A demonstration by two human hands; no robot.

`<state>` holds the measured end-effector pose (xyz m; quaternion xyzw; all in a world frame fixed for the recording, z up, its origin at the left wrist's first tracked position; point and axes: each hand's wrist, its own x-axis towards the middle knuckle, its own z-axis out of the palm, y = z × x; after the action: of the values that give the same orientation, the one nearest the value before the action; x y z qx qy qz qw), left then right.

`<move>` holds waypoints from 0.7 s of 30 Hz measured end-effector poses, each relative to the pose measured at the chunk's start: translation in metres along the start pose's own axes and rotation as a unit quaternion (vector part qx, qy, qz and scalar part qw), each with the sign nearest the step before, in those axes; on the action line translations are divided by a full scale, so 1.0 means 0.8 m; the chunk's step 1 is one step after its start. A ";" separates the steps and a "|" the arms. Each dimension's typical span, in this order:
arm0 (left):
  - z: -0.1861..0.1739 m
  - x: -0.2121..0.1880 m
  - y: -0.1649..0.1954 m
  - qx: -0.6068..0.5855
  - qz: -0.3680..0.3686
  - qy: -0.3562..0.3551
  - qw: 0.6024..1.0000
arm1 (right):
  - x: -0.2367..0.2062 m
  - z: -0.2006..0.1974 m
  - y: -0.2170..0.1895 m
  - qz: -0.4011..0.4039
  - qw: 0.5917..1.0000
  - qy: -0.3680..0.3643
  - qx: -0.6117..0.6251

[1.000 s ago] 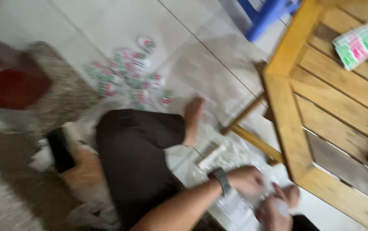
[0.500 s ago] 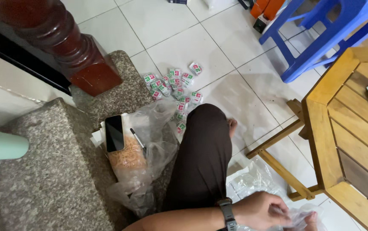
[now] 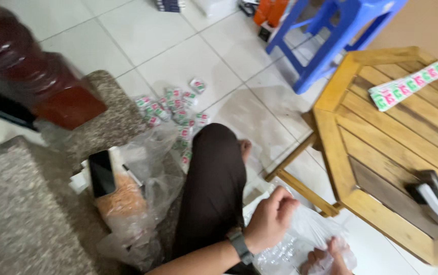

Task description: The person sits on the floor and repeatedly places small green and pink packets into clear plastic bags, then uses a stapler to seal each bag. The person handles the packets and bags by hand and uses a stapler to secure the bags.

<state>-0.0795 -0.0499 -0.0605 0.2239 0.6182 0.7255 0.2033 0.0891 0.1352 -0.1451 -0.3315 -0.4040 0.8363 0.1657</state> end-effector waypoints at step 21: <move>0.055 -0.018 -0.010 -0.150 -0.192 -0.118 0.963 | -0.087 0.054 0.020 -0.137 0.963 0.170 -0.159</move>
<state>-0.0420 -0.0212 -0.0631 0.1518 0.5054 0.7256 0.4416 0.1100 0.0626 -0.1090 -0.4326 -0.5393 0.6618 0.2900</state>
